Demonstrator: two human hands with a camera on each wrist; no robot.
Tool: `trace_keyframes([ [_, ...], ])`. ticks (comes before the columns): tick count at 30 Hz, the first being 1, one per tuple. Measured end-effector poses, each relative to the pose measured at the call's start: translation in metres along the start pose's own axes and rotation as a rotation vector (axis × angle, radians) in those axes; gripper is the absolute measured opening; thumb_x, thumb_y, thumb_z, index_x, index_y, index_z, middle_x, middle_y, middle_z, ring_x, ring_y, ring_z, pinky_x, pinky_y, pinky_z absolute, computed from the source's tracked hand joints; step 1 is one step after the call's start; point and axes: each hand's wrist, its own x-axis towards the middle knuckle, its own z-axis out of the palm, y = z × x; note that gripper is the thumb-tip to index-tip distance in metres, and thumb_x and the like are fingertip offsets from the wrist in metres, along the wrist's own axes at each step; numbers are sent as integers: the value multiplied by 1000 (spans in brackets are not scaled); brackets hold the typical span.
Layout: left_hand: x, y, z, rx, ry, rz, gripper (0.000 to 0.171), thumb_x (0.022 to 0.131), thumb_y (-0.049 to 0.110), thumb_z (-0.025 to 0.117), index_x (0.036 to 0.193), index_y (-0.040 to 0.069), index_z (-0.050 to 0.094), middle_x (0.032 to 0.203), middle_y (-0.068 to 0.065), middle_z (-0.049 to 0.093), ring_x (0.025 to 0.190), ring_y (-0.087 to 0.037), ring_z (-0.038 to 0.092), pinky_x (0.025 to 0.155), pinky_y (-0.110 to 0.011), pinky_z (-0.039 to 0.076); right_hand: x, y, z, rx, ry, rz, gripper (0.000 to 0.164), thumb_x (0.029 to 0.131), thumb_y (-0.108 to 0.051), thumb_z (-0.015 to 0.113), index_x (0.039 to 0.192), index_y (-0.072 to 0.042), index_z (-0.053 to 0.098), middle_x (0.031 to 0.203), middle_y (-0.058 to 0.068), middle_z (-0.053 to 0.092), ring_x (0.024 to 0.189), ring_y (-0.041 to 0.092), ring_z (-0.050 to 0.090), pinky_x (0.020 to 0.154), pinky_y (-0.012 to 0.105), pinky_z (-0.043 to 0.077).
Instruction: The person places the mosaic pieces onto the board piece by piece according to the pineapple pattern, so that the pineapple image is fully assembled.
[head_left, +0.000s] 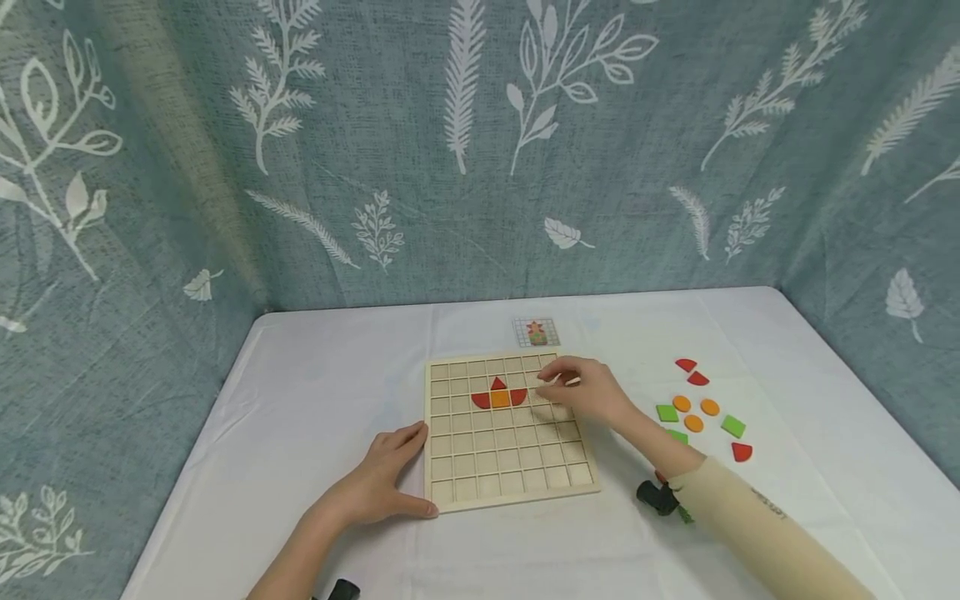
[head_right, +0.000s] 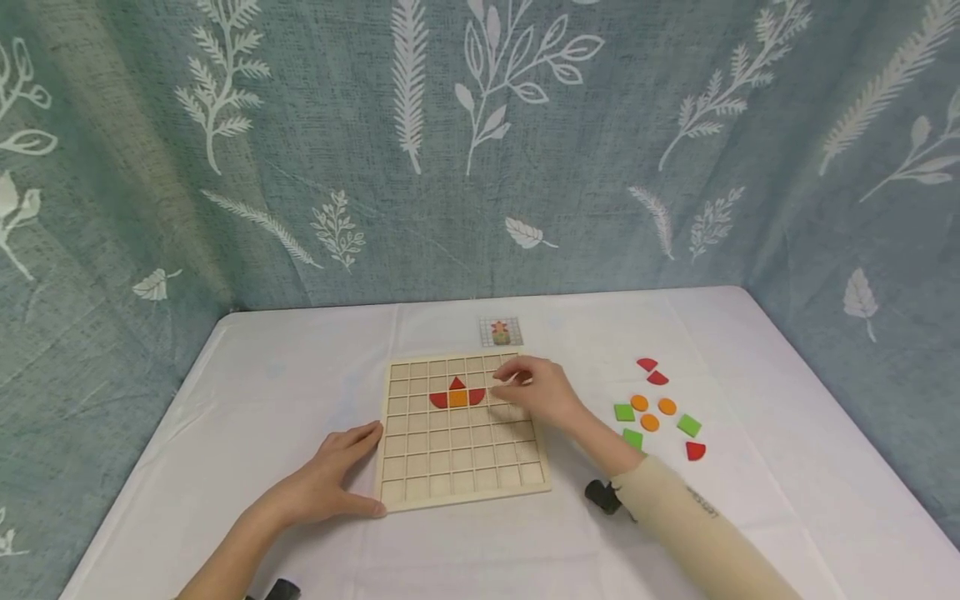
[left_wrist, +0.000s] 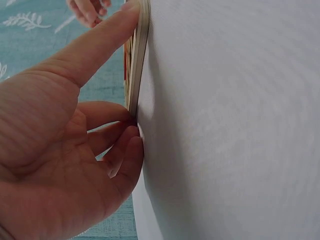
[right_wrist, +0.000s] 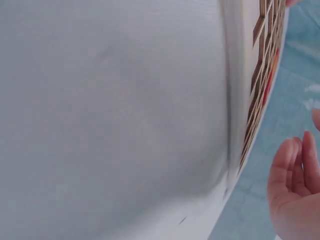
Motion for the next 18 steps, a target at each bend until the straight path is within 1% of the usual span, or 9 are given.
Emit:
trace_keyframes([
  [3, 2, 0, 1, 6, 1, 4, 108, 68, 38, 88, 149, -4, 32, 157, -15, 27, 138, -35, 25, 109, -55, 29, -9, 11, -15, 73, 27, 82, 31, 86, -28, 75, 112, -10, 69, 102, 1, 67, 93, 18, 61, 77, 33, 50],
  [7, 0, -1, 0, 1, 4, 2, 108, 68, 39, 88, 149, -3, 32, 157, -15, 27, 138, -34, 25, 109, -56, 29, -17, 26, -31, 152, 54, 160, 38, 86, -29, 76, 116, -8, 66, 105, 3, 67, 94, 20, 60, 80, 33, 48],
  [11, 0, -3, 0, -4, -1, 12, 108, 68, 40, 87, 150, -3, 31, 157, -15, 26, 138, -34, 25, 108, -55, 29, -28, 40, -48, 196, 82, 212, 44, 86, -30, 75, 120, -4, 64, 109, 5, 66, 95, 19, 60, 83, 32, 48],
  [15, 2, -3, 0, -7, -5, 20, 109, 68, 41, 87, 150, -3, 31, 158, -15, 26, 137, -34, 25, 108, -56, 29, -39, 49, -67, 236, 98, 258, 50, 87, -31, 74, 125, -1, 59, 114, 6, 64, 98, 20, 60, 85, 33, 49],
  [18, 3, -2, 0, -9, -8, 22, 109, 68, 41, 87, 150, -3, 30, 158, -14, 26, 138, -34, 25, 108, -56, 29, -46, 54, -81, 210, 117, 280, 53, 88, -32, 73, 127, 0, 57, 116, 7, 64, 100, 21, 60, 82, 32, 50],
])
